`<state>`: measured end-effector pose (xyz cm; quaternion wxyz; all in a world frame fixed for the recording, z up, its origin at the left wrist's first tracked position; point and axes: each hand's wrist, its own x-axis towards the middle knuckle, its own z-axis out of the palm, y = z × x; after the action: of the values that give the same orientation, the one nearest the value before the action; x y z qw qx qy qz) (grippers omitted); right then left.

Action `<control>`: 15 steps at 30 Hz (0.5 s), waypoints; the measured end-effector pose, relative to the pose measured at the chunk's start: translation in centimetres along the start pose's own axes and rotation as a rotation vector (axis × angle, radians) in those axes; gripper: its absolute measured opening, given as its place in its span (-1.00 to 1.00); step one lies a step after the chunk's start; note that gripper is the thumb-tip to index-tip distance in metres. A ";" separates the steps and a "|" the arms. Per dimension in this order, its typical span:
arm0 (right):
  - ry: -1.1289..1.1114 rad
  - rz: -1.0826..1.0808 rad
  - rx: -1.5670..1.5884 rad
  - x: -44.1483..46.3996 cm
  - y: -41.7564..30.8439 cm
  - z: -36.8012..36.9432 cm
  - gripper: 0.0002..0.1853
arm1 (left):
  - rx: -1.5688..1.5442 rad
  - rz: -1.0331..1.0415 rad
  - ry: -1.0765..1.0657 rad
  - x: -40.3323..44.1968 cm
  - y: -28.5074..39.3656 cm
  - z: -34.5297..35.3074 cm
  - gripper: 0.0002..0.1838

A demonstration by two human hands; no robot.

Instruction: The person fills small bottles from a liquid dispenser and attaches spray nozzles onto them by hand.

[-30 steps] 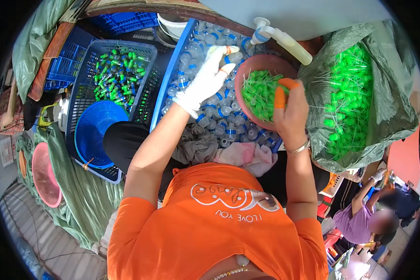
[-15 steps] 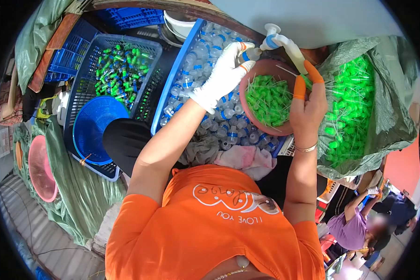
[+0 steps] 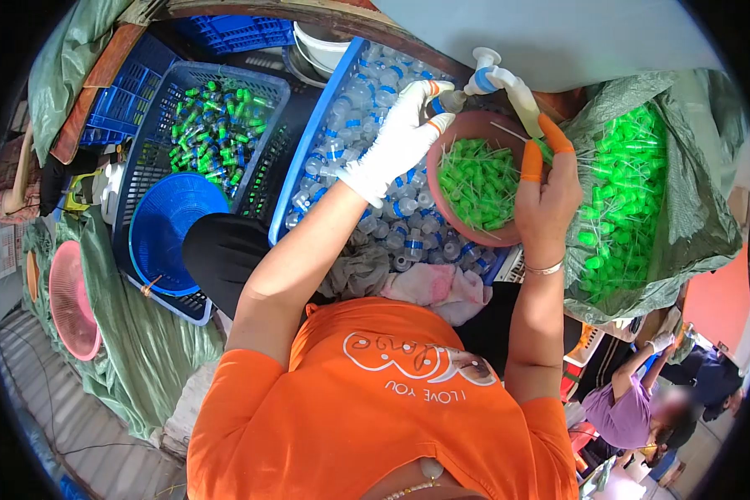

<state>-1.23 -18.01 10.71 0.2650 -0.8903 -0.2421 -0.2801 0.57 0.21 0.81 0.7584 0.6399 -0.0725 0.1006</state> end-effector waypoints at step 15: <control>0.066 0.033 0.146 -1.0 -1.8 -0.2 -0.69 | 0.205 0.031 -0.024 -1.2 -2.0 -1.4 -0.61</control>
<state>-3.02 -17.06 10.83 0.3418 -0.8628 -0.2384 -0.2863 -0.12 1.22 -1.58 0.6866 0.7139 -0.0807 0.1114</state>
